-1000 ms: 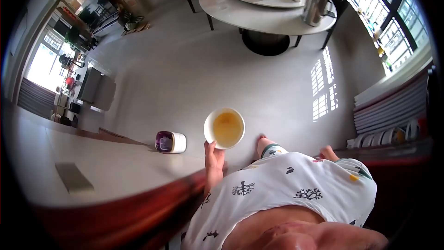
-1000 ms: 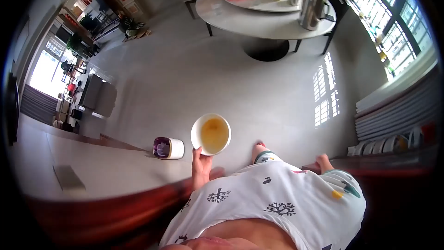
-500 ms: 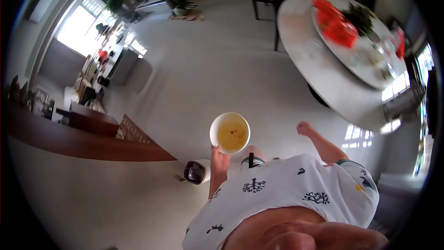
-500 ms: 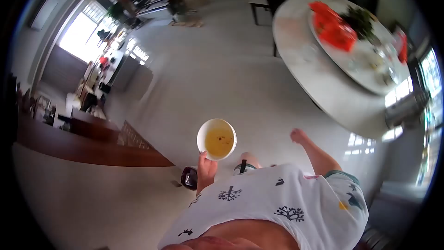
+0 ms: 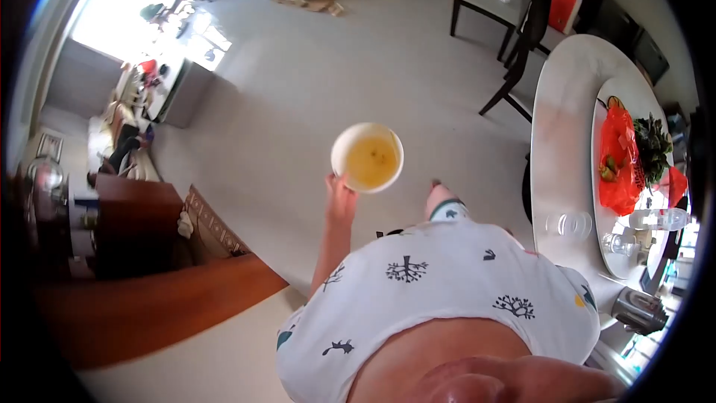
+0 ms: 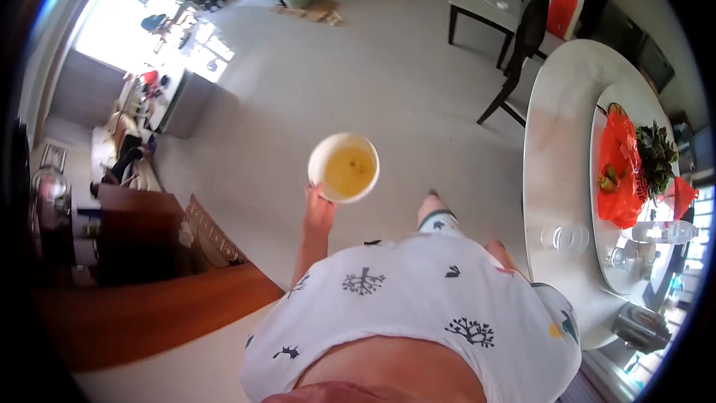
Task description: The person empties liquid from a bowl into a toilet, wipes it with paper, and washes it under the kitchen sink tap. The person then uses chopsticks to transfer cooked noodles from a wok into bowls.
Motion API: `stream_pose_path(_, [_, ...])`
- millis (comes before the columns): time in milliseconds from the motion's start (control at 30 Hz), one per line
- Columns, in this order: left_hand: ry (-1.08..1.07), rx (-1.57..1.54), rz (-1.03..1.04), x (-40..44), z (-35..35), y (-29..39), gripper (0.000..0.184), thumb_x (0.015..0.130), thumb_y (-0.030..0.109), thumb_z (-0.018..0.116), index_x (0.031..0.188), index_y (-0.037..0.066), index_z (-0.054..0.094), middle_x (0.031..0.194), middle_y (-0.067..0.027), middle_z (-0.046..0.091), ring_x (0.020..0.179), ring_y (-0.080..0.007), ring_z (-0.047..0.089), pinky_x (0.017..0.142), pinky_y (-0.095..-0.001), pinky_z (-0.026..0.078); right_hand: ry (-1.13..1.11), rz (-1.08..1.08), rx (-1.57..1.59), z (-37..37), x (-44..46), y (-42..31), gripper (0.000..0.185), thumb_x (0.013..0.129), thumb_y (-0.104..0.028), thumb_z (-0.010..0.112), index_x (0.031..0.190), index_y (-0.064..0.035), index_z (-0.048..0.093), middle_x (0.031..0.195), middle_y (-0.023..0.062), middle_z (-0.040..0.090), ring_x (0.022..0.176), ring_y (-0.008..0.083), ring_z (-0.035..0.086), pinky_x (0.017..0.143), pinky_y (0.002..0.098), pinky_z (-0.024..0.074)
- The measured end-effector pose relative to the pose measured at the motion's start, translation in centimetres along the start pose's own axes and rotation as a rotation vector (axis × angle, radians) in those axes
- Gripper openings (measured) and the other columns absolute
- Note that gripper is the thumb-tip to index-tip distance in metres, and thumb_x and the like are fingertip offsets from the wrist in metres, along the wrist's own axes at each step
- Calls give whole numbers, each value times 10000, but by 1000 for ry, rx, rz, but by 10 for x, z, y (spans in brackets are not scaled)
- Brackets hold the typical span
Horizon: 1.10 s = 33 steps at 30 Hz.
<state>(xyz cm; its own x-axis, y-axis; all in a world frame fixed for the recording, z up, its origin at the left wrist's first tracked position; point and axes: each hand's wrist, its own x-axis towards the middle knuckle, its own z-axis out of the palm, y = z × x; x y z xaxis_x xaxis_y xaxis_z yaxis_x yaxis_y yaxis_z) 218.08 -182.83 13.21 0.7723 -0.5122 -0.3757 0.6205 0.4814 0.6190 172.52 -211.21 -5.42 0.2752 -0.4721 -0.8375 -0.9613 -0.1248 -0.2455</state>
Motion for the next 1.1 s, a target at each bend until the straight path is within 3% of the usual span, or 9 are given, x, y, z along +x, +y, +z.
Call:
stream_pose_path(133, [-39,97,-32,141,75,22,499,825,151,587,1183,19,264,1205,-156,406,1115,-240,459,936,-381,410,-100,337,214,-41,45,1,148,805,-174,546,719,-71,608,698,99,627,614,193,605,561,335,492])
stream_pose_path(267, [-33,79,-31,276,120,36,533,813,146,607,1195,22,256,1197,-155,408,1111,-241,463,931,-394,412,-165,334,221,-105,120,-88,138,792,-178,558,709,-75,602,695,121,614,624,207,601,559,350,486])
stream_pose_path(400, [-21,103,-16,391,177,69,547,805,151,625,1200,30,266,1186,-146,423,1100,-242,474,923,-396,418,-42,30,181,-229,250,-250,131,779,-181,570,700,-80,596,692,143,601,634,222,597,556,364,480])
stream_pose_path(467, [-33,100,10,454,204,83,546,804,158,631,1197,33,273,1185,-141,429,1099,-244,478,914,-399,423,336,-182,314,-316,319,-377,127,771,-191,580,730,-71,571,673,138,583,629,227,578,554,378,464])
stream_pose_path(500, [-45,98,18,488,214,88,544,803,162,634,1193,34,277,1187,-139,430,1099,-246,479,909,-402,427,305,-424,218,-360,386,-412,185,885,-230,529,767,-87,535,654,24,582,564,128,544,483,286,434])
stream_pose_path(633, [-121,59,5,639,242,93,534,804,176,643,1181,45,288,1174,-127,437,1094,-251,483,903,-409,430,435,-524,600,-514,380,-631,184,917,-229,512,796,-94,544,669,17,606,509,86,520,446,244,415])
stream_pose_path(833, [-113,197,-145,838,341,131,484,827,205,644,1146,63,309,1180,-130,435,1079,-259,489,909,-414,429,353,-205,587,-529,473,-589,205,879,-134,492,709,-57,577,555,42,561,424,135,481,409,294,391])
stream_pose_path(933, [-115,265,-181,945,387,141,459,841,209,635,1131,50,316,1193,-135,431,1100,-268,481,901,-413,437,148,331,865,-474,473,-549,223,816,-169,533,648,-39,601,576,69,595,482,168,562,457,315,449])
stream_pose_path(1100, [-355,374,-261,1126,475,139,420,848,200,605,1137,14,363,1214,-146,450,1114,-266,486,891,-411,450,-22,533,823,-477,510,-621,188,811,-190,548,723,-41,623,621,76,613,533,174,589,472,316,466])
